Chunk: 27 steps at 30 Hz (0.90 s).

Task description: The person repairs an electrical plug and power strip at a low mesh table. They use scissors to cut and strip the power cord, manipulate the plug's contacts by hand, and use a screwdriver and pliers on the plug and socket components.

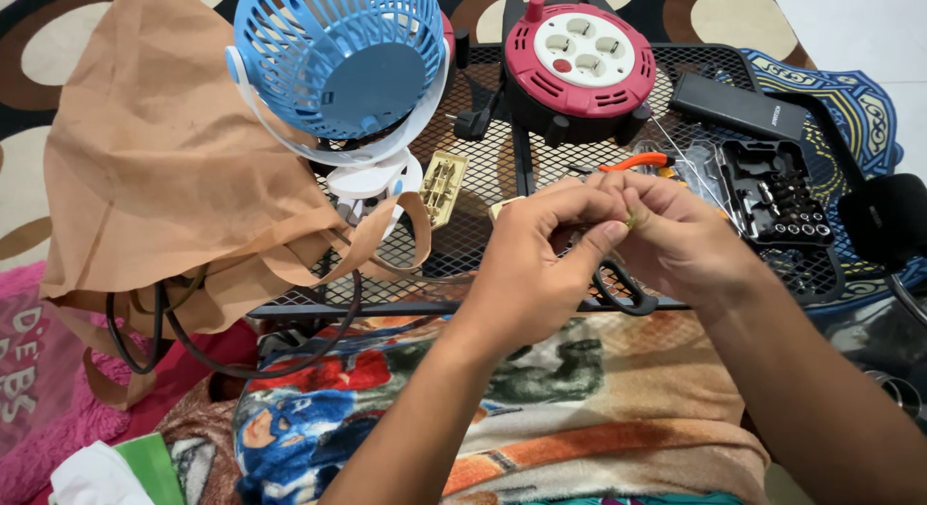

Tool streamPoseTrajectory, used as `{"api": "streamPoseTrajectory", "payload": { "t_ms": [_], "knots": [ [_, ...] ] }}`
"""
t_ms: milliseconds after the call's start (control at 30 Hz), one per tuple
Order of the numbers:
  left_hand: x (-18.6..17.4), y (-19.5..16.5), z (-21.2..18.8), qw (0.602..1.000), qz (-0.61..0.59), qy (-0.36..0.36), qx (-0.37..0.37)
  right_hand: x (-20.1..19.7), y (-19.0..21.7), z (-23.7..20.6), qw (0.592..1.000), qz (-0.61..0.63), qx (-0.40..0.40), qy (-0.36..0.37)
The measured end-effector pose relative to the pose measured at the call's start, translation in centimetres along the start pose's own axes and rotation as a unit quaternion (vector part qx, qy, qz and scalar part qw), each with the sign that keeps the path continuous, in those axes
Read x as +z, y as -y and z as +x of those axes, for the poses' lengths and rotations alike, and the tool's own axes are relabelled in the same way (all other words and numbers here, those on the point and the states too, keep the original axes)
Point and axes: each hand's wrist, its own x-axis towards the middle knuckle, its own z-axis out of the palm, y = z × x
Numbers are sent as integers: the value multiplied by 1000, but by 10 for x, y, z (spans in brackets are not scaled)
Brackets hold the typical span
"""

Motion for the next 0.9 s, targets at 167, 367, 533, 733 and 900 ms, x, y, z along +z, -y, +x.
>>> {"api": "streamPoseTrajectory", "payload": {
  "t_ms": [167, 367, 533, 733, 900],
  "knots": [
    [-4, 8, 3, 994, 86, -60, -40, -3, -3, 2, 944, -277, 32, -178],
    [-9, 14, 2, 990, 91, -87, -67, 11, -1, -31, 659, -735, 80, -140],
    [-10, 17, 1, 991, 74, -90, -65, 13, -3, -33, 647, -748, 96, -117],
    [-16, 17, 2, 990, 60, -103, -73, -11, 3, -37, 776, -591, 184, -122],
    [-19, 17, 3, 987, 89, -128, -25, -23, 29, -62, 935, -277, 203, -91]
  ]
}}
